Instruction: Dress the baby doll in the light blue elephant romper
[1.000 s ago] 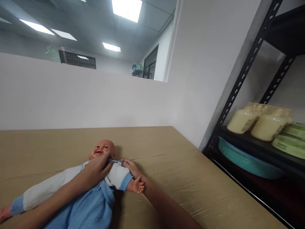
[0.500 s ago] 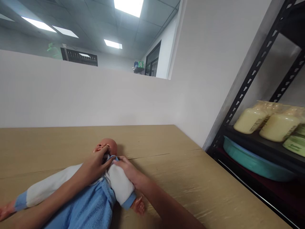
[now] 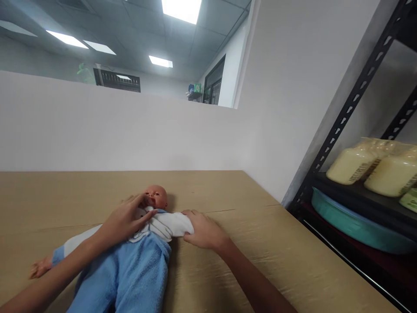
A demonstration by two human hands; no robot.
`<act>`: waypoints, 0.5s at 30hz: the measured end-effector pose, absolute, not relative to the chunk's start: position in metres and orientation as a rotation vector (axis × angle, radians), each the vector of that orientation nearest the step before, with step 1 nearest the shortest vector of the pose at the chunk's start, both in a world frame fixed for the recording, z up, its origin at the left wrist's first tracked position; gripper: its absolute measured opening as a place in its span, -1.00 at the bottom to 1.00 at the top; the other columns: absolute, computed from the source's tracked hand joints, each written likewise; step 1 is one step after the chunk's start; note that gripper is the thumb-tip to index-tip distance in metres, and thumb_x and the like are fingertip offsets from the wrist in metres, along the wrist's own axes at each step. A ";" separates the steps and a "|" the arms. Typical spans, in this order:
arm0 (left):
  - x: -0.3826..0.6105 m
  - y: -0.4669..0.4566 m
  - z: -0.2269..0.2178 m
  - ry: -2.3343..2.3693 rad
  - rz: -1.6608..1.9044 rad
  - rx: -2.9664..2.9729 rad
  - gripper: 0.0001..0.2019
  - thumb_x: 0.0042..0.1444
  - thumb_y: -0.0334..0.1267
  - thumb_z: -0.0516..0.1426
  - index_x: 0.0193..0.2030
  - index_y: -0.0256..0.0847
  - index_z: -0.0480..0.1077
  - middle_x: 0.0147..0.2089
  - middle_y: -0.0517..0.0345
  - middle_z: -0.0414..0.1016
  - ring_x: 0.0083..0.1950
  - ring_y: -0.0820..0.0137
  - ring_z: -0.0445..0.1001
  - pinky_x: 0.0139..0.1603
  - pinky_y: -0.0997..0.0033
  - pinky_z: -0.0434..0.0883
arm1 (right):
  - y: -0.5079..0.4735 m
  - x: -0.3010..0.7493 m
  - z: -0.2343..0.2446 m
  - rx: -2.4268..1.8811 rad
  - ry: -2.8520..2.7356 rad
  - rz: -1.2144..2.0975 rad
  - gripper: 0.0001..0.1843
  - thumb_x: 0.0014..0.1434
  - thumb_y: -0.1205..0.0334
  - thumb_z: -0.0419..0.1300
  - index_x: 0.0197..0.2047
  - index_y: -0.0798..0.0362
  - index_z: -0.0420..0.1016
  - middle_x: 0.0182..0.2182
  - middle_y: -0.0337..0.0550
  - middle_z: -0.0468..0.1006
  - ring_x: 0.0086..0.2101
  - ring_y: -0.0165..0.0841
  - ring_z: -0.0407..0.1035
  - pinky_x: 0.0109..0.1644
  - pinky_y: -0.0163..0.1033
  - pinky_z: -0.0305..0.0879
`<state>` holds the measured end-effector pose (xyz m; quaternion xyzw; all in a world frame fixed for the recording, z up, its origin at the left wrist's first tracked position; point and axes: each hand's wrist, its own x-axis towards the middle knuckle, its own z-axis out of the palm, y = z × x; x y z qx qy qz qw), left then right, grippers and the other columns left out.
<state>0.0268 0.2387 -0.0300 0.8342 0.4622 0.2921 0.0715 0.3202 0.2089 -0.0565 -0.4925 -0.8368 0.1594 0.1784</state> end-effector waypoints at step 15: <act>-0.040 0.156 -0.077 1.423 1.009 1.793 -0.57 0.37 0.27 0.01 -0.13 -0.07 0.35 -0.16 0.15 0.47 -0.09 0.13 0.44 0.03 0.20 0.37 | 0.173 0.260 -0.091 -1.063 -1.739 1.068 -0.67 0.28 -0.11 0.31 -0.20 -0.03 0.42 -0.23 -0.19 0.45 -0.15 -0.21 0.35 0.01 -0.13 0.27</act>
